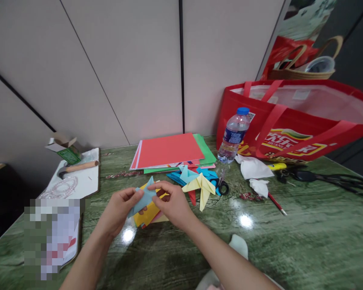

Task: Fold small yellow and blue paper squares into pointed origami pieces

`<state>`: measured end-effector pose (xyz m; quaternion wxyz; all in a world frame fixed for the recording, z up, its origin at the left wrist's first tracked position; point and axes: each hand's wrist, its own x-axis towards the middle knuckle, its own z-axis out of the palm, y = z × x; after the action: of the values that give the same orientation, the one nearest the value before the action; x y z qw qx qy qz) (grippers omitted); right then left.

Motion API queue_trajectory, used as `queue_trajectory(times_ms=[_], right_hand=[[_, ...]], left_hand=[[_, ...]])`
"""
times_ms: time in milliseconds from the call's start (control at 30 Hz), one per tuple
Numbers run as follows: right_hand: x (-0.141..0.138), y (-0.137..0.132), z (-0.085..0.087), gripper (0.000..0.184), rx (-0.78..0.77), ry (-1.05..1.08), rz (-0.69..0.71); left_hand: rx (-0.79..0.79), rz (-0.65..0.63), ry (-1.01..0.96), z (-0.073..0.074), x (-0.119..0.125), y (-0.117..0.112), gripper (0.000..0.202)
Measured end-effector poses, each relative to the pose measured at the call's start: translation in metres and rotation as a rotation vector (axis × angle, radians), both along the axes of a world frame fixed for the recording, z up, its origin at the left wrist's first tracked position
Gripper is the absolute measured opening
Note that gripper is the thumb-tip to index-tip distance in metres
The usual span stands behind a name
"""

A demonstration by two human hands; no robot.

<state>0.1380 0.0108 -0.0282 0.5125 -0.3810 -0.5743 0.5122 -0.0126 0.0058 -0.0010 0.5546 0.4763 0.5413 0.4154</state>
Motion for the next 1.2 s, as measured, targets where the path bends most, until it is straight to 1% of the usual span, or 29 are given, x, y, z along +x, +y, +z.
queue_trajectory(times_ms=[100,167,333,533,733,900,1067,1200], right_hand=[[0.0009,0.0005,-0.0006,0.023,-0.020,0.008,-0.010],[0.0011,0.0006,-0.0008,0.024,-0.033,0.025,0.002],[-0.0001,0.0017,-0.0035,0.021,-0.077,0.075,0.072],[-0.0017,0.0015,-0.0048,0.022,-0.090,0.098,0.062],[-0.0008,-0.0003,-0.0008,0.024,-0.095,0.063,0.054],[-0.0003,0.0003,-0.0006,0.026,-0.117,0.121,0.077],[0.0012,0.0023,-0.0026,0.025,-0.121,0.103,0.036],[0.0025,0.0057,-0.0060,0.025,-0.163,0.119,-0.015]], left_hand=[[0.020,-0.062,0.070,0.0007,-0.0006,-0.0013,0.023],[0.027,-0.065,0.068,0.0015,0.0005,-0.0023,0.022],[0.030,-0.061,0.013,0.0030,0.0047,-0.0042,0.025],[0.007,-0.083,0.043,-0.0001,0.0043,-0.0034,0.025],[-0.023,-0.102,-0.019,0.0007,0.0041,-0.0033,0.030],[-0.078,-0.126,-0.075,0.0037,0.0033,-0.0030,0.033],[-0.152,-0.160,-0.105,0.0065,0.0025,-0.0040,0.030],[-0.188,-0.172,-0.136,0.0070,0.0006,-0.0037,0.029]])
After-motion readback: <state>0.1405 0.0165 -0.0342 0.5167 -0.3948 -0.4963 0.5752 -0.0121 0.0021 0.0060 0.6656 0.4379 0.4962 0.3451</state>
